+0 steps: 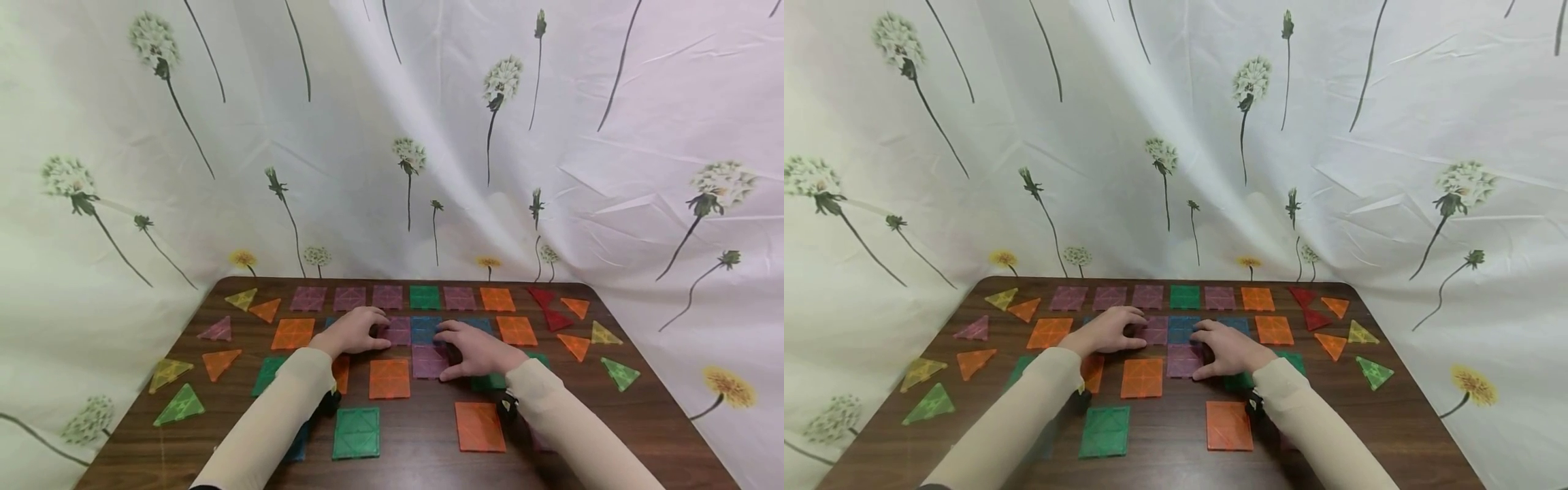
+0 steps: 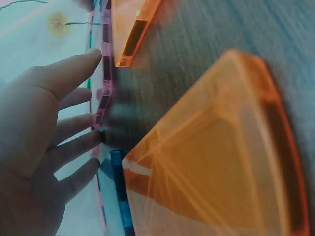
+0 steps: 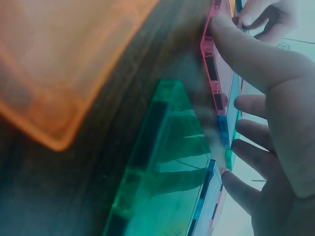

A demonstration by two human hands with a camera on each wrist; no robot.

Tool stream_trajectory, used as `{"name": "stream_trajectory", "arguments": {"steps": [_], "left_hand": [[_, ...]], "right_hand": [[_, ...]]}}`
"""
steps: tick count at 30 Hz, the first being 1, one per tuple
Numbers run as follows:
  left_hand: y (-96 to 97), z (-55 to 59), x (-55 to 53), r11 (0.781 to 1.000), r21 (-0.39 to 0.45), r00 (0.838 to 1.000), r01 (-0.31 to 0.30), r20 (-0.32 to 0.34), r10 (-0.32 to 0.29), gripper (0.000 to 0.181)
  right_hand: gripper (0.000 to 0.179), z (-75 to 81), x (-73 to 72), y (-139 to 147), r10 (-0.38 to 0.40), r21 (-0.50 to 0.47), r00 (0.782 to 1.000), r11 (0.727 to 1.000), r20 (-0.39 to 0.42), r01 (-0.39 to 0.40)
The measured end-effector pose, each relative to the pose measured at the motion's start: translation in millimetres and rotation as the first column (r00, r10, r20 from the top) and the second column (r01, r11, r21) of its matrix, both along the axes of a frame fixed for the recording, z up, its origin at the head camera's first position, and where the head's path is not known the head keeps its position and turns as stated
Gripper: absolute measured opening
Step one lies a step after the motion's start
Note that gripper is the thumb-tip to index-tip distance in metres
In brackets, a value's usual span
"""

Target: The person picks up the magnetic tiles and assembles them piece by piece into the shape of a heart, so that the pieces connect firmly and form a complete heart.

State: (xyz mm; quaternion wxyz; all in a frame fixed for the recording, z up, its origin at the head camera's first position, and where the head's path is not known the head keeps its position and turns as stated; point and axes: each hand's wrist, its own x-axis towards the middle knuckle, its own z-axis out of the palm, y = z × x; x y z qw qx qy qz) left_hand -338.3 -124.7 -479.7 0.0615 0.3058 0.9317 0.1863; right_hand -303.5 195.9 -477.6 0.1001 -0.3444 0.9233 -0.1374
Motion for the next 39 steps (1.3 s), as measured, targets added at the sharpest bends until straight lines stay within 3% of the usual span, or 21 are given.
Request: {"name": "stream_trajectory", "arguments": {"steps": [7,14,18,25,32,39], "left_hand": [[-7.0,5.2,14.8,0.998,0.053,0.999,0.028,0.018,-0.029,0.049],[-9.1,12.1,39.3,0.987,0.099,0.986,0.126,0.092,-0.136,0.051],[-8.6,11.6,53.2,0.984,0.062,0.978,0.17,0.115,-0.176,0.062],[-3.3,9.3,69.9,0.979,-0.051,0.977,0.199,0.088,-0.194,0.078],[-1.3,13.4,76.0,0.979,-0.074,0.981,0.189,0.047,-0.186,0.066],[-4.6,11.0,70.4,0.984,-0.071,0.986,0.165,0.015,-0.164,0.06]], "right_hand": [[0.078,-1.8,-4.3,-0.8,-0.009,0.007,0.999,1.0,0.038,0.009],[0.076,-4.7,-3.9,1.2,-0.023,0.008,0.999,1.0,0.04,0.022],[0.074,-2.6,-0.9,2.1,-0.025,0.008,0.998,1.0,0.05,0.025],[0.074,-2.9,0.5,1.8,-0.014,-0.006,0.999,1.0,0.041,0.015],[0.074,-3.6,-0.7,1.8,-0.011,-0.009,0.999,1.0,0.037,0.012],[0.074,-2.4,-2.5,0.3,-0.004,-0.016,1.0,1.0,0.027,0.004]]}}
